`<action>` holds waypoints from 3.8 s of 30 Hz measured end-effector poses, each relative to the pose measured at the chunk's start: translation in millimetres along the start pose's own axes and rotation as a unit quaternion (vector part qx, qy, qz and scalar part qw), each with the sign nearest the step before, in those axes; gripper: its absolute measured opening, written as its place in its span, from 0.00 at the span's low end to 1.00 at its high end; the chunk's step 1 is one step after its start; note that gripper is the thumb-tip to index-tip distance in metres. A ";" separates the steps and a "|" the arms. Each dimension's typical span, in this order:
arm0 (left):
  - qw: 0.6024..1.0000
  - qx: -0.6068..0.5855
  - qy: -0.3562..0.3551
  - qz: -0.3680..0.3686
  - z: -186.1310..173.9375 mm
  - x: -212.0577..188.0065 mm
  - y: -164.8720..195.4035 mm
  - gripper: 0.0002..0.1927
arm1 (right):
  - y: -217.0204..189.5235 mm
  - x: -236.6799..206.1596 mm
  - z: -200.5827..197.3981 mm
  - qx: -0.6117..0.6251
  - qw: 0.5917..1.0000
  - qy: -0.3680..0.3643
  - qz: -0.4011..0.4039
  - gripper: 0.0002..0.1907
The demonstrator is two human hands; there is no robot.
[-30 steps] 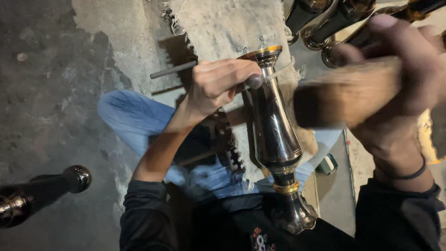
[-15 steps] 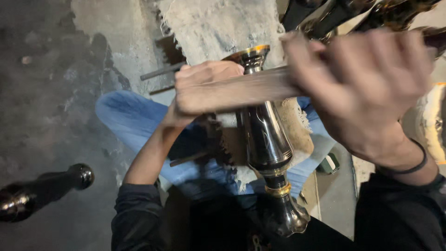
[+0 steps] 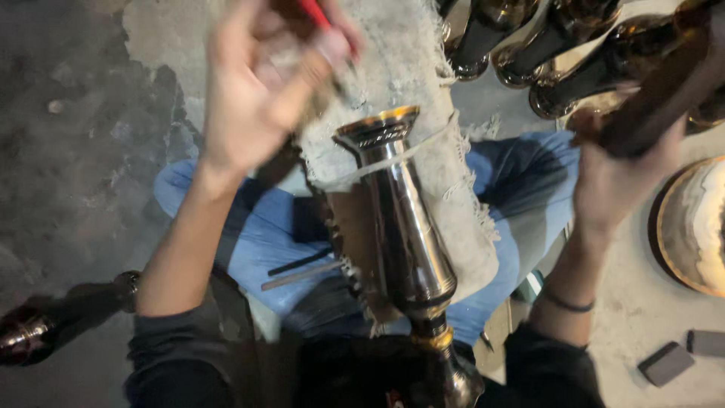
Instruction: The person sits cross-legged on the floor with a brass vase clamped on their lap and engraves decorative curved patterns into its surface using a small hand engraving tool, tapping it with a wooden mallet. They rotate the vase to reach different sections and continue engraving along the body.
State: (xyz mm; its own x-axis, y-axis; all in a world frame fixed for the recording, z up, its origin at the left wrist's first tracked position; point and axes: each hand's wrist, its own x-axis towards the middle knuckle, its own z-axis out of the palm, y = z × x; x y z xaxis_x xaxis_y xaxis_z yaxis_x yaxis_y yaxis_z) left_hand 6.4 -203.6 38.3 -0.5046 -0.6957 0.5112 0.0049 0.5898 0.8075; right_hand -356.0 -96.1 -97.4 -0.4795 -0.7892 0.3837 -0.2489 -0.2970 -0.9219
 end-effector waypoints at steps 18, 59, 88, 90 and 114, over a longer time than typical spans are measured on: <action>0.929 0.222 -0.290 -0.069 92.0 90.0 -5.1 0.20 | 74.4 -27.9 -2.8 -0.183 0.974 -0.069 0.111 0.22; 0.906 0.330 -0.265 -0.006 114.6 74.1 -38.2 0.11 | 28.2 -35.0 17.3 -0.006 0.988 -0.110 0.111 0.33; 0.898 0.335 -0.285 0.025 98.0 66.5 -26.1 0.14 | 17.4 -32.2 28.3 0.002 0.999 -0.024 0.033 0.44; 0.897 0.342 -0.278 0.038 96.0 64.2 -26.6 0.15 | 7.3 -24.6 28.3 -0.076 0.994 -0.073 -0.028 0.44; 0.952 0.244 -0.177 0.049 73.5 40.3 -15.2 0.15 | -25.4 9.1 7.4 -0.215 0.938 -0.206 -0.175 0.36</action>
State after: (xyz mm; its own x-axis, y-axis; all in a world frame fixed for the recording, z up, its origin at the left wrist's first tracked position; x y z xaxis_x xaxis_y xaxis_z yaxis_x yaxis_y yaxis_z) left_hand -77.5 -210.5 25.0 -0.7825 -0.4965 0.3757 -0.2913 0.8253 0.4838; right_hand -347.8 -99.7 -70.9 0.0401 -0.8508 0.5240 -0.6901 -0.4028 -0.6013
